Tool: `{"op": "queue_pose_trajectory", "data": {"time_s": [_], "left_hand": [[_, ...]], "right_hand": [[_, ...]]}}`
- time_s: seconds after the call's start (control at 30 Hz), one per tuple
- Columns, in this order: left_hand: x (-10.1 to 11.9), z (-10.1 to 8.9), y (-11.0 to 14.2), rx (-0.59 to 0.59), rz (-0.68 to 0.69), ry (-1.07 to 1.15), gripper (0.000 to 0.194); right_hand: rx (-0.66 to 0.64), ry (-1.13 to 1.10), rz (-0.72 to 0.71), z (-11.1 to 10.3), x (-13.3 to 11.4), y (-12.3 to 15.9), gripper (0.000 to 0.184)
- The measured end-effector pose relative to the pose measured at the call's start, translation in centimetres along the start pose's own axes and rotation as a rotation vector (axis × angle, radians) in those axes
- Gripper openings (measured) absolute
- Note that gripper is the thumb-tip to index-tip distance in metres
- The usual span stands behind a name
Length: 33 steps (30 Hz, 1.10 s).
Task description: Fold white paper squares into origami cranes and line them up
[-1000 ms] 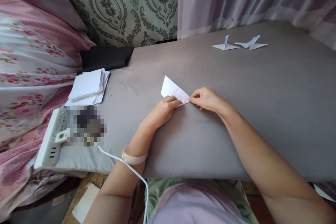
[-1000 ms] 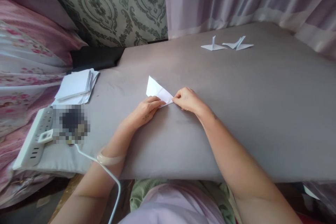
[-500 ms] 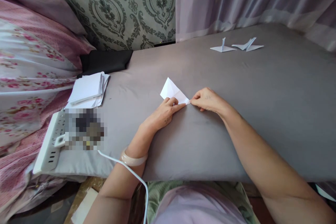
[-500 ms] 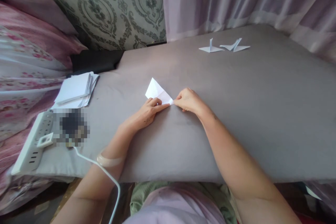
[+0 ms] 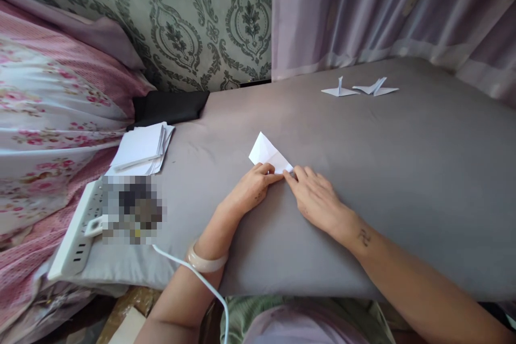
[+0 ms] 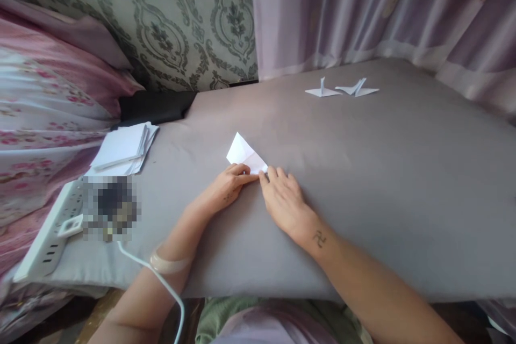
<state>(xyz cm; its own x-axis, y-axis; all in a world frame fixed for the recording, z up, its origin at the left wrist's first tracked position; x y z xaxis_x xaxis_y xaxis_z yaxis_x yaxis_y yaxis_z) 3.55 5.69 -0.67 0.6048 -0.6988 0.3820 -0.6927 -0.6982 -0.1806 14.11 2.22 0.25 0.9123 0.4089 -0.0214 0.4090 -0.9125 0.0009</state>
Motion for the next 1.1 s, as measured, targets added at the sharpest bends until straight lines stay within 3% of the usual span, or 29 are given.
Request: {"op": "queue_pose_trajectory", "data": {"time_s": [0.63,0.93,1.1], "left_hand": [[-0.8,-0.1,0.3,0.071,-0.087,0.067,0.038],[-1.5,-1.0,0.7,0.086,-0.177,0.169,0.035],[-1.9,-1.8,0.9,0.098,-0.248,0.201,0.031]], "right_hand": [[-0.131,0.043,0.118,0.1,1.8,0.0,0.051],[-0.086,0.006,0.138,0.1,2.2,0.0,0.048],[-0.008,-0.148,0.252,0.1,4.1,-0.7,0.039]]}}
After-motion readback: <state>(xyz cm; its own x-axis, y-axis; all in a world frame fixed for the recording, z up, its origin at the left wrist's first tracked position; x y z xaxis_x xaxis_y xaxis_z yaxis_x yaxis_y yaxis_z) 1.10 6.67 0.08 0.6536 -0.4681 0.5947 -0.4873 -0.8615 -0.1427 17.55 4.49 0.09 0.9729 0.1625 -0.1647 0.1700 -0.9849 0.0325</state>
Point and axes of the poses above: each hand's wrist, its own y-axis away from the middle knuckle, its own z-axis out of the palm, x = y × z, the point moved 7 cm from there along -y, towards the middle knuckle, and after that the axes turned 3 degrees about x, right-handed, at the moved point
